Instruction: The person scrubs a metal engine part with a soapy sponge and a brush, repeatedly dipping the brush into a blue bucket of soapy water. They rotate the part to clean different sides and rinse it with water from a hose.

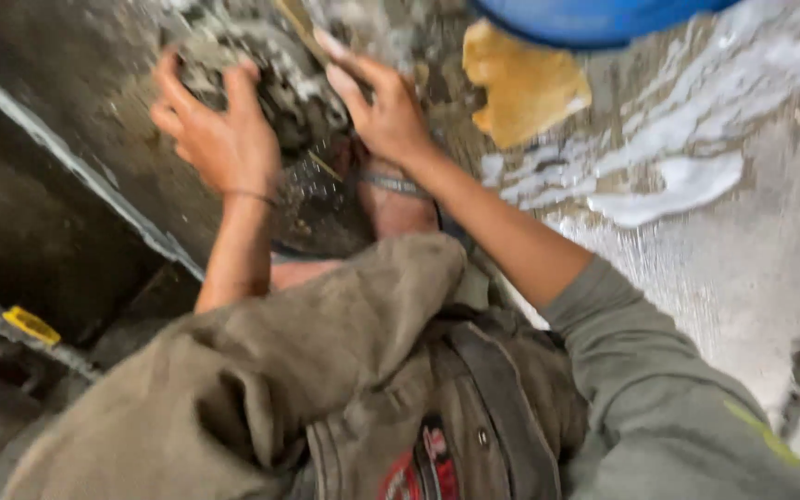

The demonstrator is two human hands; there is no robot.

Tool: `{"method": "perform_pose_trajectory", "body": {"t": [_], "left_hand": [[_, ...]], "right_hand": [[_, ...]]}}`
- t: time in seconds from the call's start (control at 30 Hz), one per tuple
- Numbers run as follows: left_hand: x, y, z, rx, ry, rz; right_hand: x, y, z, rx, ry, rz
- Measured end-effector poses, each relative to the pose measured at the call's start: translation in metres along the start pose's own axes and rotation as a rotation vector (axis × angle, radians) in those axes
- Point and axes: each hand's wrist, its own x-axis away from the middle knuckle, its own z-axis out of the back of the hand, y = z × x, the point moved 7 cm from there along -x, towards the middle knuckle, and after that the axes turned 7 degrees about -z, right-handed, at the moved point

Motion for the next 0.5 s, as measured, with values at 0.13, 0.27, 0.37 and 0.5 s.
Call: {"method": "perform_pose_trajectory", "body": {"t": [0.13,0.27,0.37,0.5], "left_hand": [[-0.01,-0.013,0.005,0.015,0.081,-0.057],[0.009,0.003,0.005,-0.06,-0.044,0.048],[0.001,0.013,0.002,-0.057,-0.035,-0.123],[0.006,-0.01,0.009,-0.041,-0.049,-0.171]], "right_hand": [[0.072,-0.033,0.02,0.111,-0.001,0.022],[0.06,-0.019,0.019,0.068,-0.014,-0.04],[-0.003,-0.009,0.004,0.119,0.052,0.108],[0.033,-0.003,-0.002,0.105,0.011,0.01]]}}
